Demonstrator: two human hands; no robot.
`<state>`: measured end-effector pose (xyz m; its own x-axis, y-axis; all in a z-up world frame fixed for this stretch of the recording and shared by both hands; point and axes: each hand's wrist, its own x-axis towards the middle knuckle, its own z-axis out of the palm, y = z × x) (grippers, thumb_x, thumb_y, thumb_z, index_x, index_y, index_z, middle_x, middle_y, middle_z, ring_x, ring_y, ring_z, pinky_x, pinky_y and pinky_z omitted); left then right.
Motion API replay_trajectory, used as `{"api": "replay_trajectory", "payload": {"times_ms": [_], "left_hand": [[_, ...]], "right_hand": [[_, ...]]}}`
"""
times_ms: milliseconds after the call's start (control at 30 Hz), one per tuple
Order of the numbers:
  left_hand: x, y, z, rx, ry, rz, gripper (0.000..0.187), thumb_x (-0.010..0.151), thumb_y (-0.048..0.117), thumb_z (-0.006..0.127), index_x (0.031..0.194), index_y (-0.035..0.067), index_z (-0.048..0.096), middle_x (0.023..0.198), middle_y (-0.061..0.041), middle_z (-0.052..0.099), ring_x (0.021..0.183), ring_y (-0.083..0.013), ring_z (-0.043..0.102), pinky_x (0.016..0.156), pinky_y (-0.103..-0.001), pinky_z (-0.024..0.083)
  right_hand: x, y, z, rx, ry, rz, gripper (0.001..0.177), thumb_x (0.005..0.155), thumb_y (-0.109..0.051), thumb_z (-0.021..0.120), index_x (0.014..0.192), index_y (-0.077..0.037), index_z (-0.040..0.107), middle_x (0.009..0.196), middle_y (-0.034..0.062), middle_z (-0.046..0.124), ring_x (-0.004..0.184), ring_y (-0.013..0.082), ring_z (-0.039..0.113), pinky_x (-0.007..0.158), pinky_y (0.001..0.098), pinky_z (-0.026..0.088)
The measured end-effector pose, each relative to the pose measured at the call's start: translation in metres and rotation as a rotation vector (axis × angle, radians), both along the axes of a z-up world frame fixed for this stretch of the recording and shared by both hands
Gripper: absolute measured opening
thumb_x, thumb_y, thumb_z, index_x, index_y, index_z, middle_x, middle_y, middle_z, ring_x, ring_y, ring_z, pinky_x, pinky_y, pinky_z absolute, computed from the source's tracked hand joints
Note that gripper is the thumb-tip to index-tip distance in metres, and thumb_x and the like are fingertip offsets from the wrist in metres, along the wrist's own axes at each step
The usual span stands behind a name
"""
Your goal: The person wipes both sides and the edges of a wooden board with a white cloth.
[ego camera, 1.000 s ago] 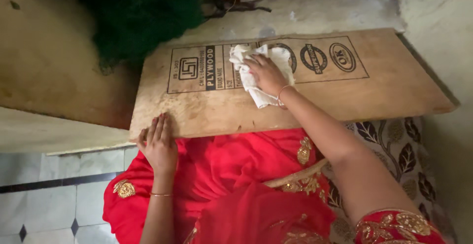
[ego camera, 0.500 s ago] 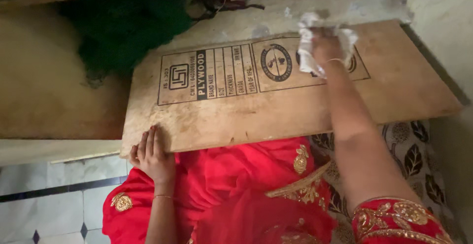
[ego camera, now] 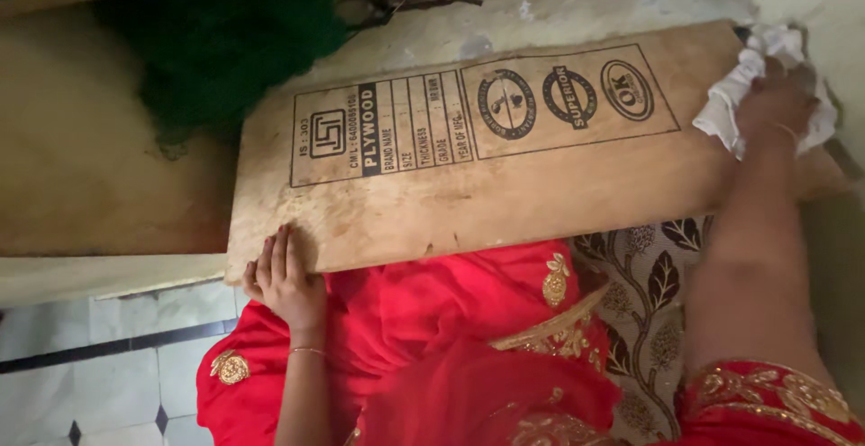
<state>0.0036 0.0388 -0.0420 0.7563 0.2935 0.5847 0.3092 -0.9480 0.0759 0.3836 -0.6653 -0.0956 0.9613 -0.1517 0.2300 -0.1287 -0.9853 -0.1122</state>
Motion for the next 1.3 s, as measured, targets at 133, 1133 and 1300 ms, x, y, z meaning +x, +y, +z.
{"api": "replay_trajectory", "payload": {"times_ms": [133, 1133, 1300], "left_hand": [[-0.002, 0.001, 0.001, -0.02, -0.005, -0.01, 0.062, 0.077, 0.002, 0.057, 0.138, 0.011, 0.068, 0.144, -0.001, 0.067, 0.135, -0.022, 0.058, 0.119, -0.046, 0.028], [-0.014, 0.005, 0.016, -0.216, -0.05, -0.152, 0.061, 0.077, 0.006, 0.063, 0.138, 0.011, 0.063, 0.147, -0.004, 0.059, 0.139, -0.0253, 0.049, 0.121, -0.049, 0.024], [-0.015, 0.005, 0.019, -0.26, -0.042, -0.179, 0.062, 0.077, 0.009, 0.065, 0.139, 0.01, 0.059, 0.147, -0.004, 0.058, 0.139, -0.0259, 0.048, 0.12, -0.049, 0.023]], "right_hand": [[-0.029, -0.004, 0.011, -0.014, -0.075, 0.029, 0.039, 0.107, -0.016, 0.056, 0.145, -0.009, 0.055, 0.152, 0.0307, 0.048, 0.138, 0.0515, 0.043, 0.112, 0.0631, 0.035], [-0.189, 0.394, 0.059, 0.142, 0.258, 0.546, 0.047, 0.104, -0.014, 0.04, 0.15, -0.013, 0.049, 0.156, 0.009, 0.048, 0.139, 0.0285, 0.049, 0.108, 0.0485, 0.046], [-0.233, 0.485, 0.081, 0.08, 0.119, 0.903, 0.048, 0.102, -0.029, 0.047, 0.147, -0.01, 0.049, 0.154, 0.0163, 0.045, 0.14, 0.0321, 0.043, 0.113, 0.0484, 0.038]]}}
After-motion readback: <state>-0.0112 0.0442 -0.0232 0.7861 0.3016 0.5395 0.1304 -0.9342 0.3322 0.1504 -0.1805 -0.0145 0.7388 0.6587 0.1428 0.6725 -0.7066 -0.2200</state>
